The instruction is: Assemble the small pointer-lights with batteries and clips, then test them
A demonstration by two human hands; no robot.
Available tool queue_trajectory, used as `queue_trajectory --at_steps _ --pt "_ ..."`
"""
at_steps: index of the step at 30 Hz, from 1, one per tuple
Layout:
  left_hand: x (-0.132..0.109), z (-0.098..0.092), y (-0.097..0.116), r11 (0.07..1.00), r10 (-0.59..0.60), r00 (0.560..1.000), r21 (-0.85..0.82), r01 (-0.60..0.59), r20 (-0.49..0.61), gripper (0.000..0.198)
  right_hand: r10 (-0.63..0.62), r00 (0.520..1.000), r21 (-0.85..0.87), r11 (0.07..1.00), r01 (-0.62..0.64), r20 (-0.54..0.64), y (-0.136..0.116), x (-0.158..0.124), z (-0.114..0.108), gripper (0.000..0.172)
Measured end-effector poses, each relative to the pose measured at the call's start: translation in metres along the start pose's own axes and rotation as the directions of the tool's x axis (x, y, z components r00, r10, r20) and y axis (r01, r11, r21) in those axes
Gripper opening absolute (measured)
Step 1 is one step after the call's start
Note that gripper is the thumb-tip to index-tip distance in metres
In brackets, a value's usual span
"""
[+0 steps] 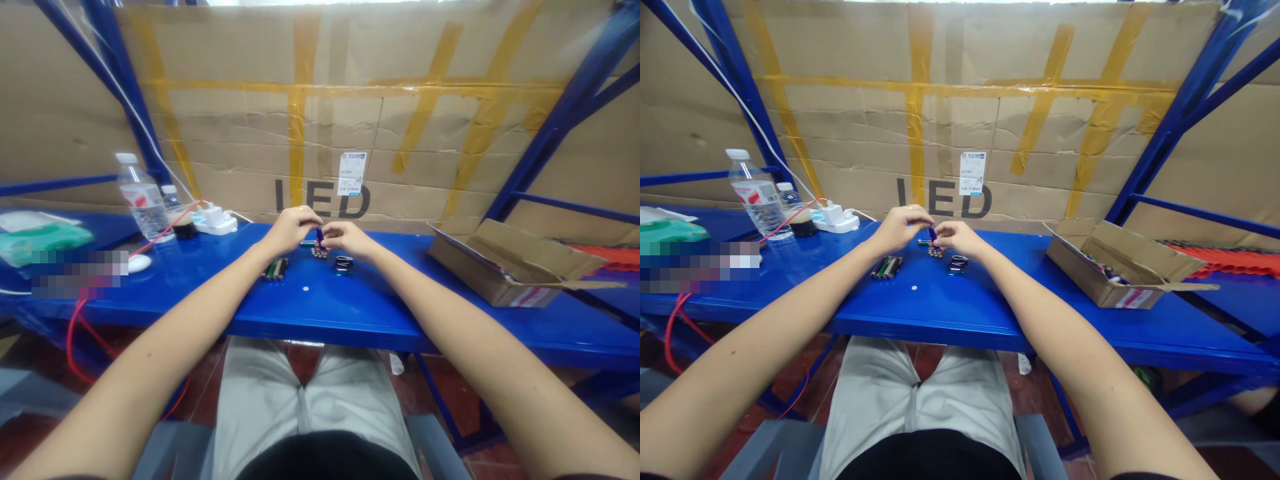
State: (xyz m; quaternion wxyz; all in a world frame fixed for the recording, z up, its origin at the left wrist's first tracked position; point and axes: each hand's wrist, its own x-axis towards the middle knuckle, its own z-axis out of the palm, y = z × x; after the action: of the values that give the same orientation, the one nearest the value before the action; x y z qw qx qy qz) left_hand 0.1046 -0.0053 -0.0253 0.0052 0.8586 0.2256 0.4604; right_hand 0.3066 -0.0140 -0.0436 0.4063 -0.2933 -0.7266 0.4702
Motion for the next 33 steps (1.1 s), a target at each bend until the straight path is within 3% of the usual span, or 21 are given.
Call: queue_trajectory --at_steps 10,19,24,29,33 --pt "0.0 -0.001 0.002 1.0 -0.007 0.997 -0.017 0.009 0.077 0.022 0.026 0.999 -0.019 0.999 -0.026 -0.019 0.002 0.0 0.004 0.023" --pt "0.002 -0.002 0.011 0.948 -0.256 0.966 -0.206 0.243 -0.036 0.018 0.029 0.999 0.102 0.994 -0.026 -0.024 -0.006 -0.001 0.011 0.027" --pt "0.002 -0.003 0.013 0.934 -0.276 0.961 -0.243 0.26 -0.033 0.02 0.047 0.996 0.201 0.979 -0.031 -0.079 -0.007 0.001 0.013 0.027" --pt "0.002 -0.001 0.012 0.89 -0.283 0.959 -0.365 0.272 0.026 0.039 0.063 0.985 0.295 0.955 -0.013 -0.159 -0.007 0.002 0.013 0.035" --pt "0.001 0.001 0.01 0.892 -0.276 0.961 -0.372 0.258 0.006 0.039 0.074 0.985 0.359 0.933 -0.013 -0.157 -0.01 0.001 0.016 0.039"
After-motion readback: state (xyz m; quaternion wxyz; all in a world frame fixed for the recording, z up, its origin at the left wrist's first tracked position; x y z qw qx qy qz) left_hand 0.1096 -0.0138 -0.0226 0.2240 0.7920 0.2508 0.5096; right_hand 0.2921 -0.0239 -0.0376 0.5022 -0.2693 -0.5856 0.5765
